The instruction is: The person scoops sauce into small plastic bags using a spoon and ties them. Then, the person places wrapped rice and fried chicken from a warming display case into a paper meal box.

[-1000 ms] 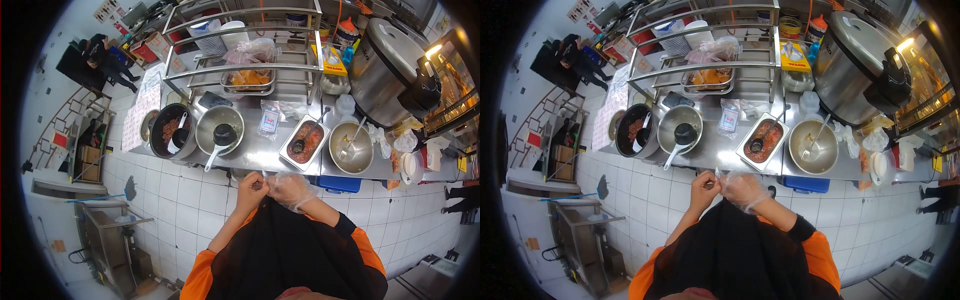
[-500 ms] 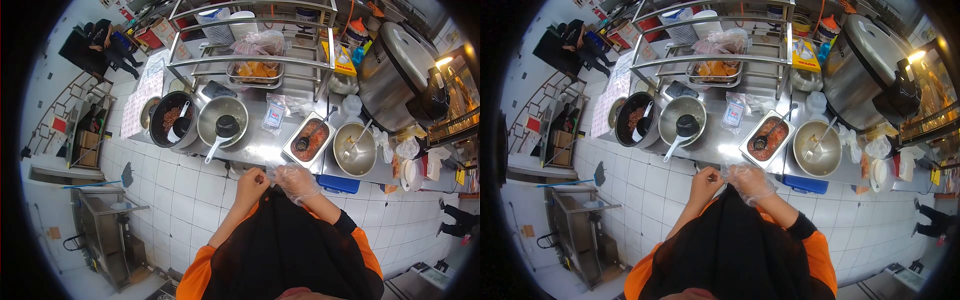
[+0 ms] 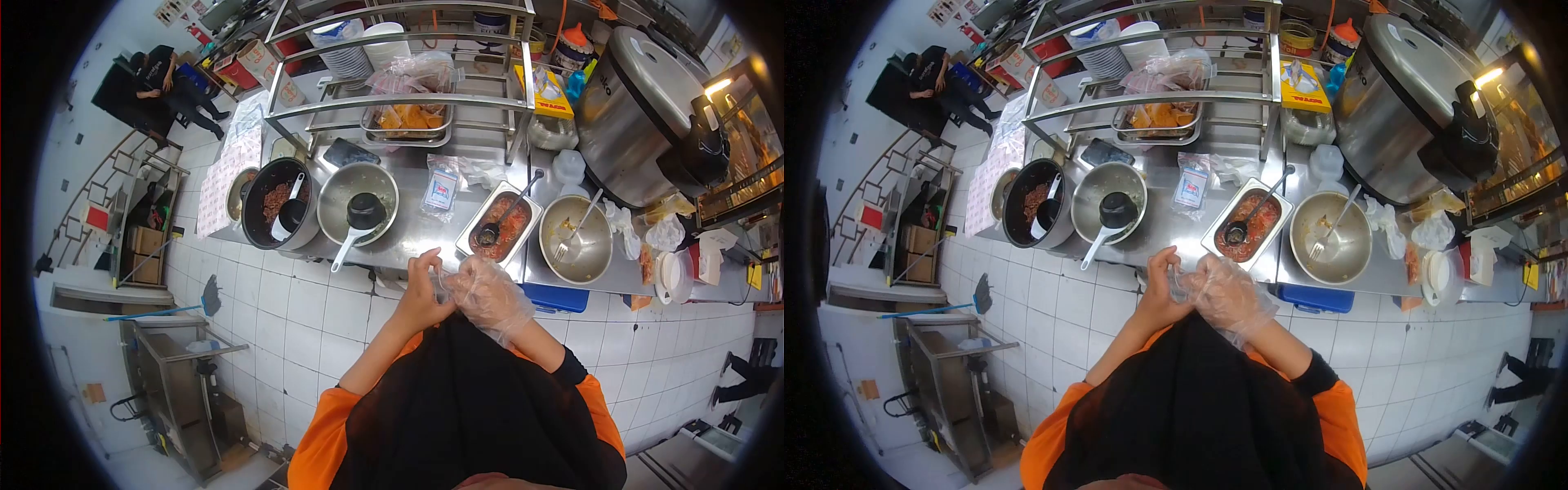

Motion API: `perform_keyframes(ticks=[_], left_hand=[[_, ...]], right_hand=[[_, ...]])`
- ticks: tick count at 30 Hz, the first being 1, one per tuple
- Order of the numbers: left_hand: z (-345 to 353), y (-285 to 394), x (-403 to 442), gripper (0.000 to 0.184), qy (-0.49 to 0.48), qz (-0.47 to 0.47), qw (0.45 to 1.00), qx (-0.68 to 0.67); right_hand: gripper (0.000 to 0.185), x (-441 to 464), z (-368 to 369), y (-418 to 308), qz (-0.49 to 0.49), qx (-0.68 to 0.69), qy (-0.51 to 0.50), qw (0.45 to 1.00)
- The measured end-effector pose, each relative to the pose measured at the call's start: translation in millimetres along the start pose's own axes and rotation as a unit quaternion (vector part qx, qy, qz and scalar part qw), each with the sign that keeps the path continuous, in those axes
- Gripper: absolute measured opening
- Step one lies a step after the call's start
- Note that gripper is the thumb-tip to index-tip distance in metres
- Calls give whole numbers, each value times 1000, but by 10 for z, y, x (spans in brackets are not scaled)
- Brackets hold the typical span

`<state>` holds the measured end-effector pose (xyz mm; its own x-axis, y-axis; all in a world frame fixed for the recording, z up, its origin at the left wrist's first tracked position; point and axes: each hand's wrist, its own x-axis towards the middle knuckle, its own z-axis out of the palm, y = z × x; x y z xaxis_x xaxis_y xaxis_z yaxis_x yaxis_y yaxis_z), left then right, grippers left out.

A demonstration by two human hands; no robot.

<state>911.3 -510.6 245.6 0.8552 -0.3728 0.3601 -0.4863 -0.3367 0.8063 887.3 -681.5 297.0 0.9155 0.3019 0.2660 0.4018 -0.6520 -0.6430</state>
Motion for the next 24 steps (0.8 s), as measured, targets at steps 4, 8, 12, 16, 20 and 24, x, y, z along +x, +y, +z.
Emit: perform_keyframes(ticks=[4, 8, 12, 16, 20, 24], left_hand=[[-79, 43, 90, 79, -55, 15, 995, 87], [-128, 102, 137, 70, -87, 1, 994, 63], [-124, 118, 182, 63, -116, 9, 991, 68], [-77, 83, 176, 59, -115, 5, 993, 9], [-167, 63, 165, 63, -178, -16, 984, -14], [-151, 141, 232, 74, -272, 66, 960, 16]], right_hand=[[16, -7, -115, -60, -45, 34, 63, 996], [21, -77, 6, 71, -82, 98, 58, 990], [23, -140, 38, 106, -69, 160, 52, 983], [26, -121, -175, 3, 43, 228, -8, 973], [31, -54, -209, 115, -60, 158, -64, 983], [53, 105, -332, 73, -56, 32, -316, 946]])
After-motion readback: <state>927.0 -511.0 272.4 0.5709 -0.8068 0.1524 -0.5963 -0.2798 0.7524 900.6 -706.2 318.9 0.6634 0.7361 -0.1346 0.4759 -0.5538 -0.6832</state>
